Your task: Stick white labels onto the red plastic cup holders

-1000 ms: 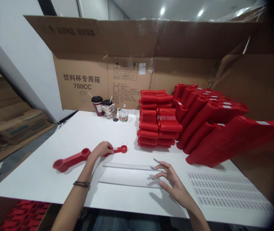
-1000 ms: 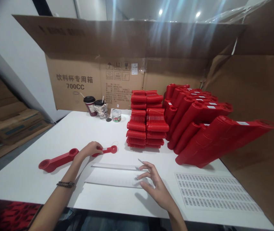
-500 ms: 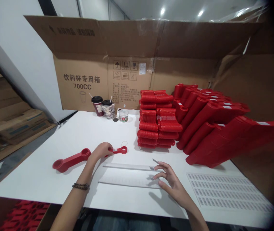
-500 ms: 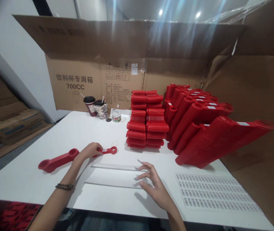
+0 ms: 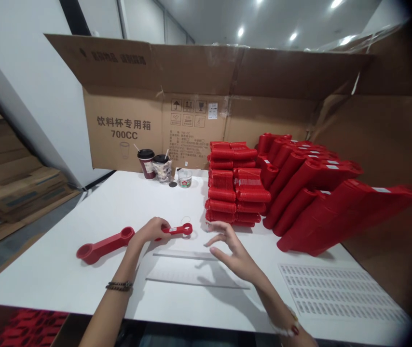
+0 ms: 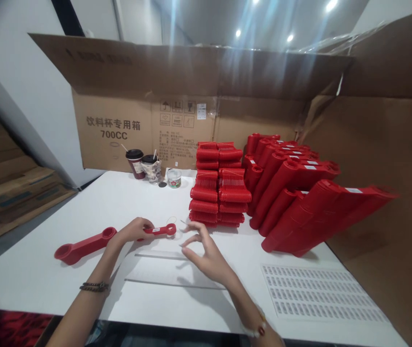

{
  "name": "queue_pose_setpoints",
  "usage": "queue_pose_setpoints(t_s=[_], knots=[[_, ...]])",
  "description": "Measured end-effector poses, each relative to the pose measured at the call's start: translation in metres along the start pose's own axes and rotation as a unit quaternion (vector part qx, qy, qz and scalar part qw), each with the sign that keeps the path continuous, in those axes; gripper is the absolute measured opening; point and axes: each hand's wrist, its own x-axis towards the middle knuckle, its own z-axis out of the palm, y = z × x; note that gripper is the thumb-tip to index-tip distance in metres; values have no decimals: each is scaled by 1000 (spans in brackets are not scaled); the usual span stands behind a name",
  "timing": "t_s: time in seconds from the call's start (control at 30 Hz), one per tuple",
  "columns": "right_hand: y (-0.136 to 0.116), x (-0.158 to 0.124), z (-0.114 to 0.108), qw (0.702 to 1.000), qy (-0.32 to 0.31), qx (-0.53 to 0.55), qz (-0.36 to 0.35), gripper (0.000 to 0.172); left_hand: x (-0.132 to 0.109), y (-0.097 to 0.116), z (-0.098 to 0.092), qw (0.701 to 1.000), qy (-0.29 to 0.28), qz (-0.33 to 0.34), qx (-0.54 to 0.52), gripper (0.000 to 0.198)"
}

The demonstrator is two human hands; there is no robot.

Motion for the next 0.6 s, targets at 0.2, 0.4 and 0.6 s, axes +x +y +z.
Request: queue_pose_setpoints(t_s=[0.2,0.4,0.6], knots=[[-27,80,17,969,232,-10,-88,49,-9,51,-46,992,40,74,-97,27],[-43,112,16,966,243,71,-54,61,-17,112,-84,968,143,202,-40,14],[-58,93,-3,944,255,94,-188,55,-22,118,-79,934,207,249,-151,47]])
